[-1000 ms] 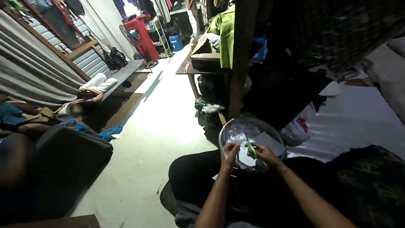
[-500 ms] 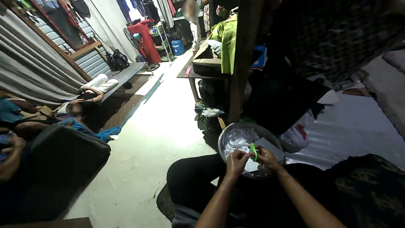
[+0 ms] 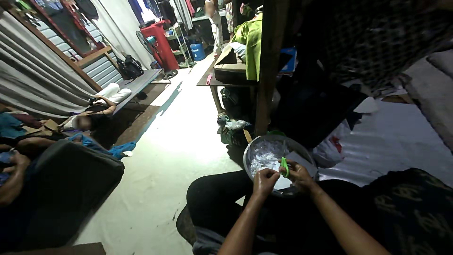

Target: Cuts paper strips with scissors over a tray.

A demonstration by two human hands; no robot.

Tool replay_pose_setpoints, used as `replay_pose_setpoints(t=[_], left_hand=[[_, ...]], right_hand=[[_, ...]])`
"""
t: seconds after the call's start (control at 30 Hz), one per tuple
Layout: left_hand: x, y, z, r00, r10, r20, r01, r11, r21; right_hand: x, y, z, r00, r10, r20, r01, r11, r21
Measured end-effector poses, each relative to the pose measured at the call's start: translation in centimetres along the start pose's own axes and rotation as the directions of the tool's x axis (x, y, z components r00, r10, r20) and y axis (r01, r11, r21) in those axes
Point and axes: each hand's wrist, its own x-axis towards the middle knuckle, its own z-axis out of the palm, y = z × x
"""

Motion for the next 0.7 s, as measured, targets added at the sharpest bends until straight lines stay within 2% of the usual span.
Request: replay_pose_setpoints(t=[0.4,0.7], left_hand=[[-0.19,-0.21,0.19,0.999,-0.037,0.018,0.038,0.996,-0.083],[-0.47,0.0,0.64,0.999,-0.047,0.018,0.049,0.994,-0.096]], right_hand=[[-0.18,-0.69,0.14,0.997,0.022,-0.08,-0.019,0.999,0.033],[-0.18,-0.65,0.15,0.997,0.02,-0.074,-0.019,1.0,0.012]])
